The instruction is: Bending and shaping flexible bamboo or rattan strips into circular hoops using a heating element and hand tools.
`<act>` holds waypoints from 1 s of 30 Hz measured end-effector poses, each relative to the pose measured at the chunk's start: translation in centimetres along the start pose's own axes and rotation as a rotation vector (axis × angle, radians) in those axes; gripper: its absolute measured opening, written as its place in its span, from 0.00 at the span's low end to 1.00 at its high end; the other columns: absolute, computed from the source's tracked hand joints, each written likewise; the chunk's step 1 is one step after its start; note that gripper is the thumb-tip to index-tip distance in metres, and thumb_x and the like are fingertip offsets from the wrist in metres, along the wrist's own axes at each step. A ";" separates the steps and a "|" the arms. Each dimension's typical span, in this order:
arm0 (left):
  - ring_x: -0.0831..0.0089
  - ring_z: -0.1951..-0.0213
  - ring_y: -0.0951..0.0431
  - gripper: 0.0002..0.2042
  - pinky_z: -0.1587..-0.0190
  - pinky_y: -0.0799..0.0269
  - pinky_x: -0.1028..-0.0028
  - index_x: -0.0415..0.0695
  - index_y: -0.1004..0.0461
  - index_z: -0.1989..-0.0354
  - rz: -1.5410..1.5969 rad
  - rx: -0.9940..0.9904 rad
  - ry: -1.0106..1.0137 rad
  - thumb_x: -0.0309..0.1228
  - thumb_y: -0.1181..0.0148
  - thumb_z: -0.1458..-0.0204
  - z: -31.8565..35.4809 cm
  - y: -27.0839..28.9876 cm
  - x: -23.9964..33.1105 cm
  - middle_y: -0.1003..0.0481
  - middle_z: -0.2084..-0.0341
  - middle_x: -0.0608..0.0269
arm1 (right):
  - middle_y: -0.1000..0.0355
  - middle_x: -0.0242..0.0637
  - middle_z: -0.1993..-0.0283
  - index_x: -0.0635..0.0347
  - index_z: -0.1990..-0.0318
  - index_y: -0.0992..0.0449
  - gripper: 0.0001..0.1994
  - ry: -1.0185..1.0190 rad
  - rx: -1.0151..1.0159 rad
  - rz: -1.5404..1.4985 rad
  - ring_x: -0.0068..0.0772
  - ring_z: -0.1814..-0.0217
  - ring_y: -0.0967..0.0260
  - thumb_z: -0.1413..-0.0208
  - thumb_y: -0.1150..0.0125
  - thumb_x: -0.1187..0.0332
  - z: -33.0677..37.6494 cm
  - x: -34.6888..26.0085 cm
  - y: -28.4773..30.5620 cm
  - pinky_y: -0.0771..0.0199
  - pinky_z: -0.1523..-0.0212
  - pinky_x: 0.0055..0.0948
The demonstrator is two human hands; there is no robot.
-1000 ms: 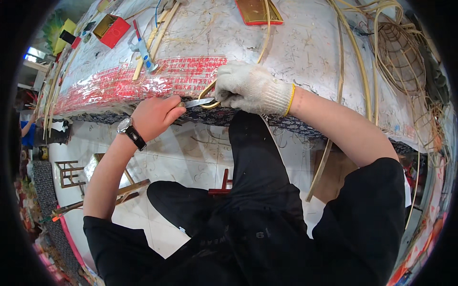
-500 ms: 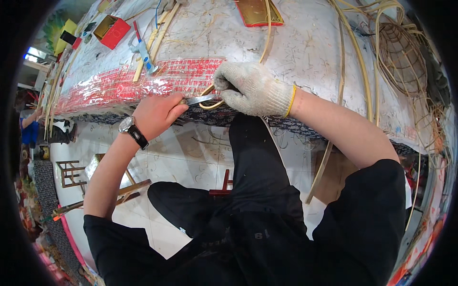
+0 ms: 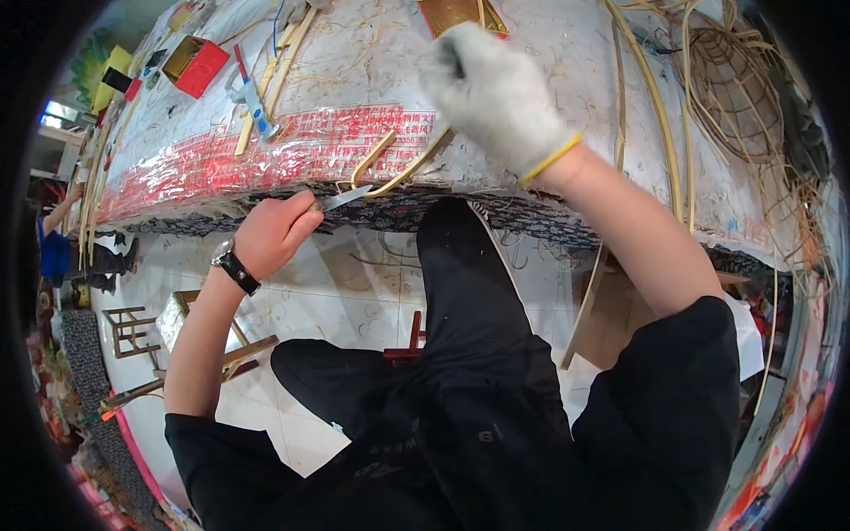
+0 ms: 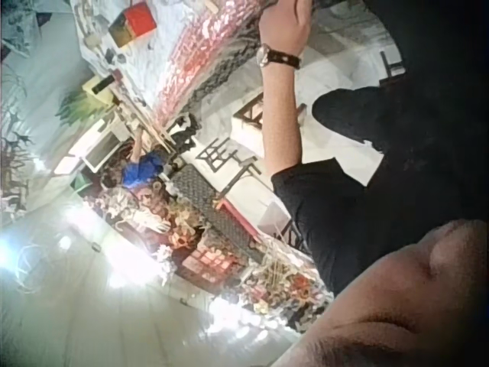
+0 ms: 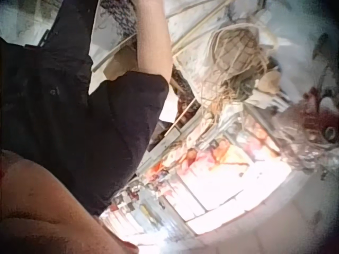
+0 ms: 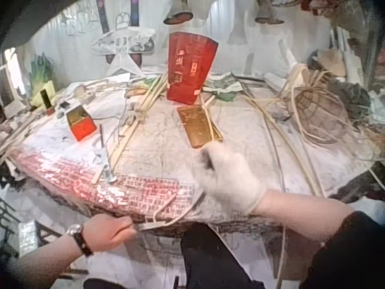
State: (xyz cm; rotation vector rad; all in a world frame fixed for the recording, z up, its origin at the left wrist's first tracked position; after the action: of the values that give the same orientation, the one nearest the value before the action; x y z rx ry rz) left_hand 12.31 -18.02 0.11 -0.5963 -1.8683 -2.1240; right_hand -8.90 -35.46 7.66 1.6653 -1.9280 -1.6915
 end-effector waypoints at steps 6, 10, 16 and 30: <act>0.48 0.74 0.27 0.15 0.69 0.34 0.54 0.42 0.32 0.67 -0.121 0.025 -0.034 0.43 0.49 0.37 1.7 2.0 0.1 0.29 0.78 0.48 | 0.23 0.56 0.60 0.66 0.53 0.26 0.17 -0.220 -0.045 0.447 0.55 0.57 0.23 0.45 0.40 0.62 -1.0 4.1 0.3 0.23 0.54 0.45; 0.61 0.77 0.30 0.17 0.70 0.33 0.60 0.42 0.30 0.67 0.312 -0.062 0.114 0.45 0.52 0.35 5.1 0.5 -3.0 0.29 0.79 0.56 | 0.24 0.57 0.53 0.68 0.53 0.22 0.20 -0.345 -0.213 0.474 0.56 0.50 0.24 0.47 0.43 0.60 -2.4 6.2 -1.9 0.24 0.48 0.45; 0.80 0.83 0.43 0.22 0.79 0.45 0.77 0.44 0.34 0.73 0.500 0.057 0.255 0.49 0.58 0.32 12.3 -7.6 -11.2 0.40 0.84 0.71 | 0.23 0.51 0.62 0.60 0.61 0.22 0.13 -0.291 -0.095 0.433 0.52 0.55 0.24 0.52 0.38 0.64 -1.9 11.8 -3.0 0.24 0.56 0.46; 0.87 0.84 0.50 0.26 0.84 0.57 0.82 0.53 0.36 0.71 1.163 -0.005 0.551 0.65 0.56 0.39 21.1 -7.8 -9.2 0.48 0.84 0.82 | 0.25 0.58 0.65 0.66 0.39 0.34 0.25 0.079 0.175 0.102 0.57 0.63 0.23 0.46 0.45 0.69 -3.1 -9.4 0.0 0.26 0.59 0.45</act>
State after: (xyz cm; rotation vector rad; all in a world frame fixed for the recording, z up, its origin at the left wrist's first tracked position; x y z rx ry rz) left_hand 19.91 3.20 -8.99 -0.7348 -0.8331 -1.2886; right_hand -3.06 -30.58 14.03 1.6305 -2.1365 -1.4367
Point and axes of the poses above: each hand's wrist, its own z-axis away from the middle knuckle, its own y-axis out of the back of the hand, x = y × z, the point moved 7 cm from there along -z, towards the middle knuckle
